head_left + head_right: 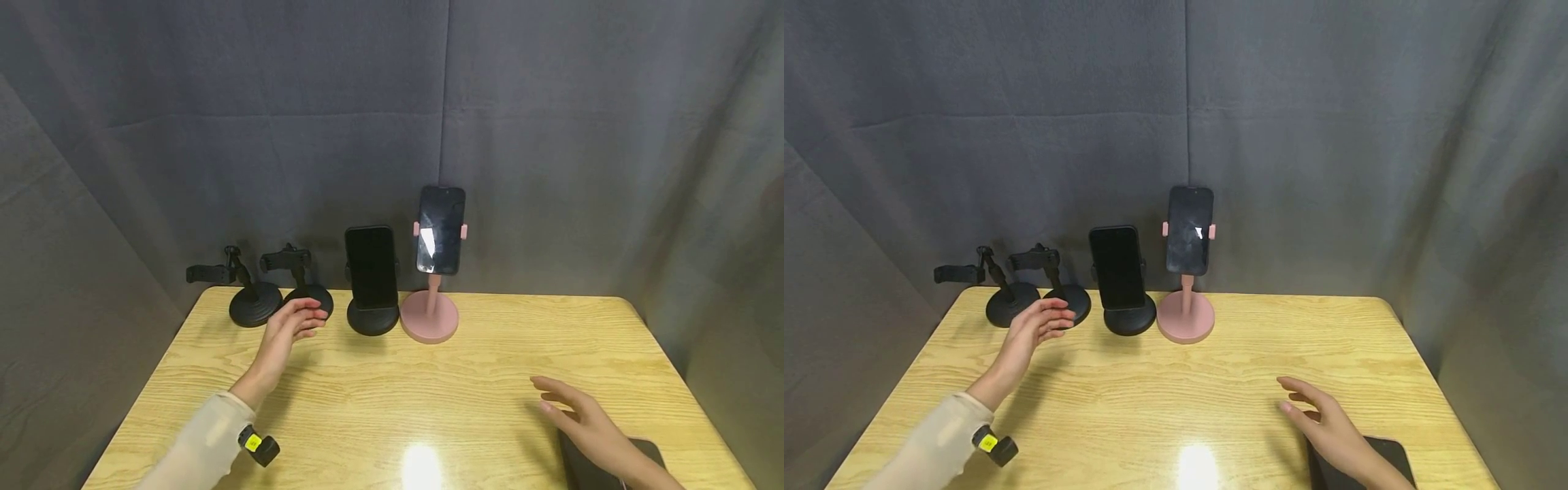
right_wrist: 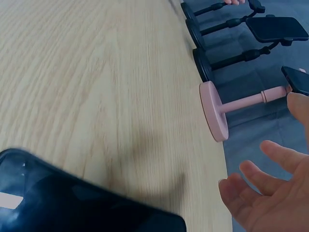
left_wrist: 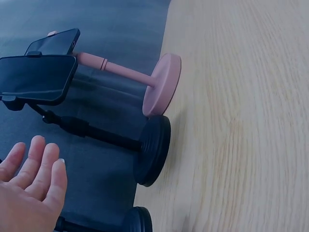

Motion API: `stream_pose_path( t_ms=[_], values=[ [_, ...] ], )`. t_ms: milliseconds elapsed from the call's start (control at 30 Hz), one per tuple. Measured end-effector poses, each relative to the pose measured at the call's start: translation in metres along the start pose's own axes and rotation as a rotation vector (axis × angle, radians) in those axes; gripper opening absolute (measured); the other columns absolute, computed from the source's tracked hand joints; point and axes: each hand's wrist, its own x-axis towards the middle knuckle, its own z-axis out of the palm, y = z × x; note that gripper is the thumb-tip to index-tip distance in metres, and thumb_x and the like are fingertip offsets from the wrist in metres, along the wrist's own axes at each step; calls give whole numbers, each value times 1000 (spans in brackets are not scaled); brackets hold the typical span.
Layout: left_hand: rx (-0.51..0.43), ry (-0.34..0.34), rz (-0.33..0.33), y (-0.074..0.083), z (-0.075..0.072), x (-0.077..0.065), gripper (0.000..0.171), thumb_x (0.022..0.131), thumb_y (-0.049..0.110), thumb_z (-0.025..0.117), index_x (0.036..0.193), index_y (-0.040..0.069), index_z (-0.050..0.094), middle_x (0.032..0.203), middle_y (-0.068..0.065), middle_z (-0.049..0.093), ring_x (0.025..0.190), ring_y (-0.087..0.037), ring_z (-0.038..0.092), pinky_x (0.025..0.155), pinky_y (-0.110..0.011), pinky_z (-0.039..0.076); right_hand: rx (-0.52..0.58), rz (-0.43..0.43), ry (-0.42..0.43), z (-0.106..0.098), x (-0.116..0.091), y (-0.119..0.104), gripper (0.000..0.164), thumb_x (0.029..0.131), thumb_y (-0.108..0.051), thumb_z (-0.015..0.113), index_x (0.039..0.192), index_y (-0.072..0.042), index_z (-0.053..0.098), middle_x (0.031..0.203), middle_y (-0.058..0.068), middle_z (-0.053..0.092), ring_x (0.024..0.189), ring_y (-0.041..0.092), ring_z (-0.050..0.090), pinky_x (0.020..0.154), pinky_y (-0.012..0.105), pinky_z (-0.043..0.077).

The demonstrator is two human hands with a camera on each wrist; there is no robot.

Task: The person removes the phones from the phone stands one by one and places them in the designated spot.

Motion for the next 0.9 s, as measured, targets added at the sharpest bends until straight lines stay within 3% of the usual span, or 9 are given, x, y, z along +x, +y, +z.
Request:
stream_pose_path(
  t_ms=[233, 300, 467, 567, 733, 800, 900],
  values=[
    [-16, -16, 5, -5, 6, -3, 33, 110, 17, 39, 130, -5, 53, 121, -19, 65, 101, -7, 68, 88, -23, 54, 31, -31, -8, 8, 8, -8, 43, 107, -15, 50, 146, 3, 46, 147, 31, 48, 119, -6, 49, 90, 61, 54],
    [-23, -14, 4, -6, 8, -3, 33, 110, 17, 39, 130, -5, 53, 120, -17, 66, 101, -8, 68, 88, -24, 54, 37, -40, -12, 10, 10, -10, 42, 107, -14, 50, 145, 3, 47, 146, 30, 49, 122, 4, 53, 91, 61, 53],
    [-39, -12, 13, -7, 13, -2, 33, 109, 17, 40, 130, -5, 53, 120, -18, 66, 103, -14, 69, 88, -25, 54, 54, -51, -35, 16, 15, -14, 40, 107, -13, 49, 142, 6, 49, 145, 32, 49, 125, 48, 51, 91, 65, 52],
    [-38, -12, 19, -8, 16, -2, 31, 109, 16, 40, 129, -5, 53, 119, -19, 65, 103, -14, 68, 87, -24, 54, 68, -58, -47, 20, 18, -16, 40, 107, -12, 49, 142, 6, 48, 145, 33, 48, 125, 45, 50, 91, 67, 50],
    [-46, -6, 14, -11, 21, -1, 30, 108, 14, 40, 128, -5, 53, 120, -23, 64, 101, -10, 68, 85, -23, 54, 78, -76, -50, 26, 22, -19, 39, 107, -13, 49, 141, 6, 49, 144, 31, 49, 122, 17, 52, 92, 67, 50],
    [-50, -3, 9, -13, 23, 0, 31, 108, 13, 40, 129, -5, 53, 121, -25, 63, 100, -8, 68, 85, -24, 54, 87, -82, -52, 29, 24, -21, 39, 107, -13, 49, 141, 6, 49, 144, 32, 49, 121, 18, 52, 92, 67, 50],
    [-55, 0, 5, -15, 26, 1, 32, 108, 13, 40, 130, -7, 53, 122, -27, 63, 100, -8, 68, 86, -26, 55, 100, -84, -63, 34, 28, -24, 40, 107, -14, 48, 141, 8, 48, 144, 33, 48, 125, 34, 51, 93, 67, 49]
  ],
)
